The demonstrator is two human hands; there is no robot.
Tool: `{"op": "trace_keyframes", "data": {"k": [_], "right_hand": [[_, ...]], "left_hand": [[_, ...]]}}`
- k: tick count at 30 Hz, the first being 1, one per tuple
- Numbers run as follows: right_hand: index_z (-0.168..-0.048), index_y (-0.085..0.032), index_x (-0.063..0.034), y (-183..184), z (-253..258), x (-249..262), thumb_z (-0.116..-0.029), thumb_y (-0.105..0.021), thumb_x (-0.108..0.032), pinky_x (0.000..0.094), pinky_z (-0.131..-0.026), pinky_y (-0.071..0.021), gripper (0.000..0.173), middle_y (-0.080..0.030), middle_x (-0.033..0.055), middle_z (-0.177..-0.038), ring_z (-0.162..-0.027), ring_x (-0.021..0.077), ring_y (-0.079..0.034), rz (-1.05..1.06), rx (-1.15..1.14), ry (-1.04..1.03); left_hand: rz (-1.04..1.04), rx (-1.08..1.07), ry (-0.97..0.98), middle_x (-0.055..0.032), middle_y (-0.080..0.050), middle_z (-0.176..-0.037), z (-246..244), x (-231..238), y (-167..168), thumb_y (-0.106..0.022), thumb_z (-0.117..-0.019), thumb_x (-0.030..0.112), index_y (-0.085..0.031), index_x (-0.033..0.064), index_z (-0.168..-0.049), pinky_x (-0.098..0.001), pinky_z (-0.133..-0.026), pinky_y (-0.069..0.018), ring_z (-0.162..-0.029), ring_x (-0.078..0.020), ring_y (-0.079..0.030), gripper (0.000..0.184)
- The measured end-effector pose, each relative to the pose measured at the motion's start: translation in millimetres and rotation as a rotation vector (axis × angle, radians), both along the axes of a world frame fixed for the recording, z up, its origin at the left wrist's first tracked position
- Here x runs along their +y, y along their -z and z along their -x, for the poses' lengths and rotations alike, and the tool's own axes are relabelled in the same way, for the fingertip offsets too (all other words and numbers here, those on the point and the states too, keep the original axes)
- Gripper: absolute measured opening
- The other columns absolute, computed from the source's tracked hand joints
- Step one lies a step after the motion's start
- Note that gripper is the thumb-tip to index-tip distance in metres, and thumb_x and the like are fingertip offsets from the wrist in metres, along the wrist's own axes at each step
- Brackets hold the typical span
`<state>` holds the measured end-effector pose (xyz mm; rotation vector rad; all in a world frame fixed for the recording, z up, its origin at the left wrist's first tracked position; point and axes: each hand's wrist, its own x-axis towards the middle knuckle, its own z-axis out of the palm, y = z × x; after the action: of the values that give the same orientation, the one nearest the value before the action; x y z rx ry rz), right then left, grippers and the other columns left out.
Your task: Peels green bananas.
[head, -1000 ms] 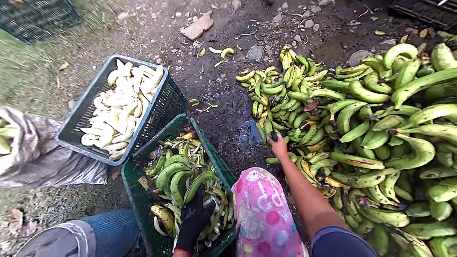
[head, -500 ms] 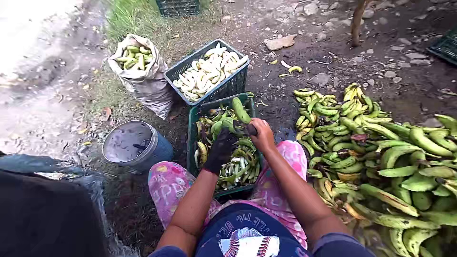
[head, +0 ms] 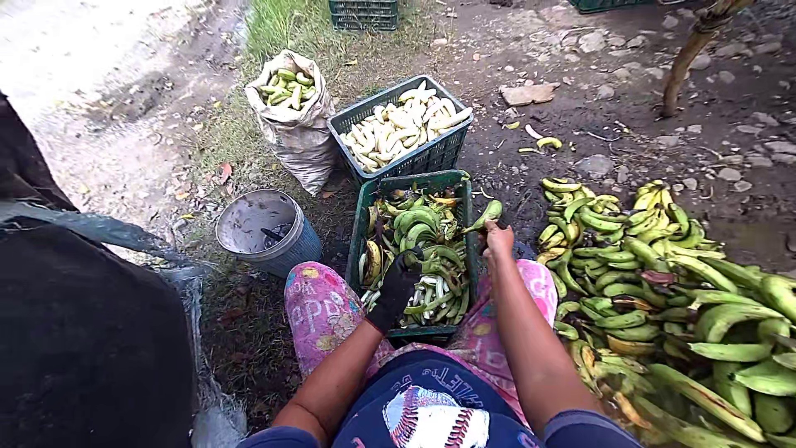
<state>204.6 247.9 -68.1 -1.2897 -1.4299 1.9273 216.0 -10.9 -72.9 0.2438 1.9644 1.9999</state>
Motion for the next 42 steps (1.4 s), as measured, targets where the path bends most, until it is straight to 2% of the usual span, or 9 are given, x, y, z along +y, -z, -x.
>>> {"op": "trace_keyframes", "data": {"k": [5, 10, 14, 17, 20, 26, 30, 37, 42], "right_hand": [[-0.125, -0.056, -0.0004, 1.7, -6.2, -0.3, -0.0971, -0.070, -0.010, 0.0415, -0.078, -0.0567, 0.032, -0.064, 0.0160, -0.105, -0.086, 0.0219, -0.064, -0.173, 0.042, -0.145], [-0.125, -0.057, 0.0023, 6.1, -25.4, -44.9, -0.0952, -0.071, -0.009, 0.0380, -0.085, -0.0557, 0.035, -0.066, 0.0153, -0.104, -0.092, 0.0188, -0.066, -0.249, 0.017, -0.295], [-0.124, -0.061, 0.0015, -0.1, -32.1, -72.0, -0.0947, -0.072, -0.016, 0.0419, -0.093, -0.0542, 0.035, -0.069, 0.0152, -0.108, -0.100, 0.0211, -0.067, -0.487, -0.018, -0.503], [-0.130, -0.064, 0.0016, -12.9, -31.8, -96.1, -0.0958, -0.071, -0.017, 0.0474, -0.114, -0.0443, 0.040, -0.063, 0.0172, -0.138, -0.130, 0.0287, -0.059, -0.702, -0.013, -0.773], [-0.119, -0.072, -0.0050, -26.4, -34.0, -113.4, -0.0950, -0.072, -0.022, 0.0475, -0.118, -0.0393, 0.029, -0.055, 0.0096, -0.151, -0.139, 0.0274, -0.051, -0.859, 0.011, -1.020], [-0.137, -0.057, -0.0095, 3.1, -70.5, -112.8, -0.0982, -0.067, -0.045, 0.0537, -0.092, -0.0534, 0.054, -0.070, 0.0165, -0.110, -0.099, 0.0290, -0.068, -0.485, -0.280, -0.997], [-0.138, -0.050, -0.0069, 11.9, -75.2, -126.7, -0.1081, -0.039, -0.047, 0.0417, -0.073, -0.0546, 0.051, -0.063, 0.0089, -0.089, -0.074, 0.0190, -0.062, -0.416, -0.118, -0.996], [-0.124, -0.057, -0.0080, -104.7, -17.4, -159.3, -0.1074, -0.028, -0.058, 0.0269, -0.049, -0.0483, 0.060, -0.056, -0.0004, -0.067, -0.052, 0.0094, -0.053, -0.489, 0.446, -0.806], [-0.124, -0.060, -0.0061, 22.8, -24.6, -166.4, -0.1077, -0.026, -0.061, 0.0476, -0.068, -0.0531, 0.067, -0.062, 0.0126, -0.081, -0.069, 0.0254, -0.061, -0.343, -0.249, -1.215]], "left_hand": [[0.236, 0.164, -0.120, -0.0105, -0.067, -0.121, 86.7, -28.0, -36.1, -0.063, -0.1002, 0.024, -0.055, 0.0124, -0.141, -0.0427, -0.086, -0.0560, -0.102, -0.0194, -0.066, 0.043], [0.325, 0.117, -0.177, -0.0186, -0.044, -0.155, 123.3, -44.3, -29.2, -0.065, -0.0990, 0.039, -0.006, 0.0242, -0.165, -0.0589, -0.103, -0.0469, -0.131, -0.0369, -0.053, 0.089], [-0.040, -0.068, -0.196, -0.0075, -0.062, -0.113, 84.1, -35.5, -22.5, -0.043, -0.1098, 0.033, -0.048, 0.0136, -0.144, -0.0326, -0.076, -0.0525, -0.089, -0.0148, -0.060, 0.040], [-0.554, -0.309, 0.110, -0.0081, -0.063, -0.130, 52.9, -35.1, -5.5, -0.039, -0.1050, 0.055, -0.044, 0.0205, -0.148, -0.0415, -0.087, -0.0565, -0.107, -0.0222, -0.066, 0.056], [-0.426, -0.305, -0.030, -0.0088, -0.067, -0.112, 37.3, -37.2, -21.3, -0.050, -0.1057, 0.024, -0.050, 0.0096, -0.136, -0.0398, -0.080, -0.0594, -0.094, -0.0199, -0.068, 0.034], [-0.289, -0.141, -0.163, -0.0066, -0.067, -0.103, 51.5, -68.9, -19.0, -0.056, -0.1042, 0.024, -0.056, 0.0097, -0.132, -0.0370, -0.079, -0.0591, -0.087, -0.0147, -0.067, 0.032], [-0.227, -0.105, -0.230, -0.0066, -0.065, -0.099, 65.5, -78.0, -20.3, -0.062, -0.1006, 0.027, -0.051, 0.0113, -0.133, -0.0368, -0.071, -0.0584, -0.079, -0.0153, -0.065, 0.038], [0.087, 0.213, -0.141, 0.0003, -0.068, -0.109, 62.3, -97.9, -43.5, -0.074, -0.0899, 0.026, -0.057, 0.0181, -0.134, -0.0296, -0.073, -0.0563, -0.086, -0.0073, -0.064, 0.048], [0.036, 0.242, -0.128, 0.0009, -0.067, -0.105, 58.8, -117.8, -48.2, -0.080, -0.0849, 0.031, -0.057, 0.0192, -0.134, -0.0291, -0.067, -0.0549, -0.079, -0.0073, -0.062, 0.056]]}}
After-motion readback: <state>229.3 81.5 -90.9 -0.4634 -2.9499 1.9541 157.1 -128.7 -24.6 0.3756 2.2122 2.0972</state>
